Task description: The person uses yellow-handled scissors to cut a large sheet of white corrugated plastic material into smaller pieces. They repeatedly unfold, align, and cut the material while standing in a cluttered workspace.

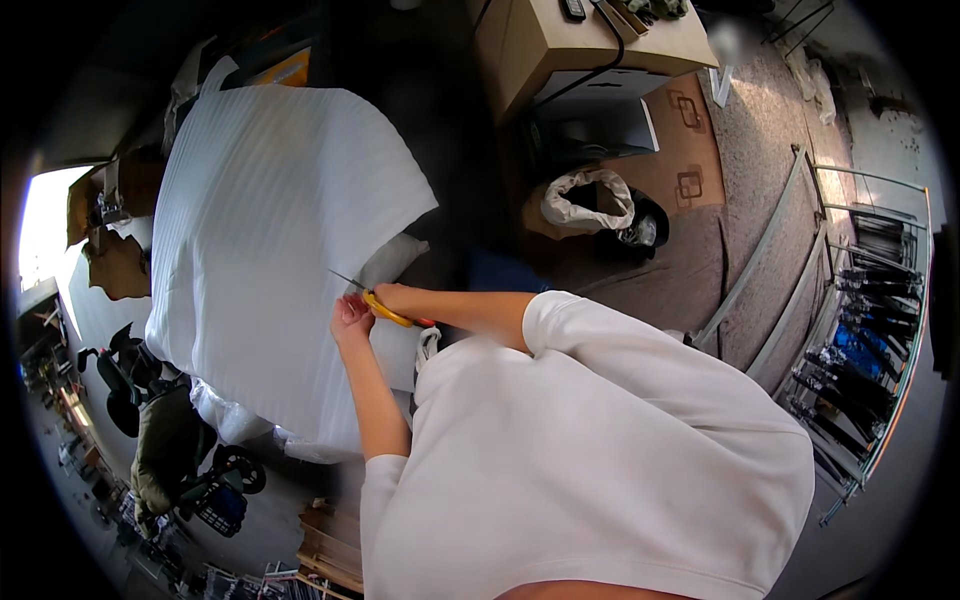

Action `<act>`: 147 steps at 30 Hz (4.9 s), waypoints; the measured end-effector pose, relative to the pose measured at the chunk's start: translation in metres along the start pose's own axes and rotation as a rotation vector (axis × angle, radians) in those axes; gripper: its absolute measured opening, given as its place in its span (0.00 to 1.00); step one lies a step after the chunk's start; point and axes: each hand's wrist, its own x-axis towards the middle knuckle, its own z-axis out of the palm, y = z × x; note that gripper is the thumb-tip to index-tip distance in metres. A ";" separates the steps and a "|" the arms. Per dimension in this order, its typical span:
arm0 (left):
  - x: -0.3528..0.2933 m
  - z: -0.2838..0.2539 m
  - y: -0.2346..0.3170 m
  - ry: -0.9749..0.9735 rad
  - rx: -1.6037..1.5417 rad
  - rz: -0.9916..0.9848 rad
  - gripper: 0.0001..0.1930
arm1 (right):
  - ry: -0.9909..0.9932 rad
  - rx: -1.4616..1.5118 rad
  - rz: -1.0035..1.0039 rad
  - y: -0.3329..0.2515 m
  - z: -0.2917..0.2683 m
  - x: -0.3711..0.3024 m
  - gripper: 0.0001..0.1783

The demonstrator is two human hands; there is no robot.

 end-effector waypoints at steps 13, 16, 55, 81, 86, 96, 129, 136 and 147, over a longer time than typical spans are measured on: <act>-0.049 0.024 0.086 -0.229 -0.208 0.067 0.09 | 0.307 1.733 -0.285 0.023 -0.095 0.027 0.23; -0.049 0.011 0.076 -0.211 -0.131 0.099 0.09 | 0.259 1.965 -0.299 0.004 -0.125 0.031 0.28; -0.008 -0.019 -0.099 -0.276 0.121 -0.060 0.04 | 0.082 0.099 0.110 0.071 -0.201 -0.118 0.20; -0.030 -0.013 -0.107 -0.352 0.410 0.045 0.11 | -0.024 0.181 0.285 0.024 -0.044 -0.068 0.26; -0.025 -0.017 -0.105 -0.417 0.411 0.052 0.12 | -0.121 0.180 0.159 0.034 -0.042 -0.059 0.16; -0.010 -0.024 -0.086 -0.513 0.592 0.067 0.14 | -0.077 0.034 0.081 0.023 -0.034 -0.056 0.13; -0.088 0.018 0.070 -0.409 0.213 0.075 0.07 | 0.368 1.258 -0.184 0.004 -0.055 -0.050 0.21; -0.102 -0.003 0.040 -0.382 0.365 0.133 0.07 | 0.915 1.776 -0.242 -0.010 -0.156 0.021 0.20; -0.059 -0.050 -0.003 -0.307 0.245 0.109 0.06 | 1.244 1.388 -0.499 -0.003 -0.222 -0.007 0.12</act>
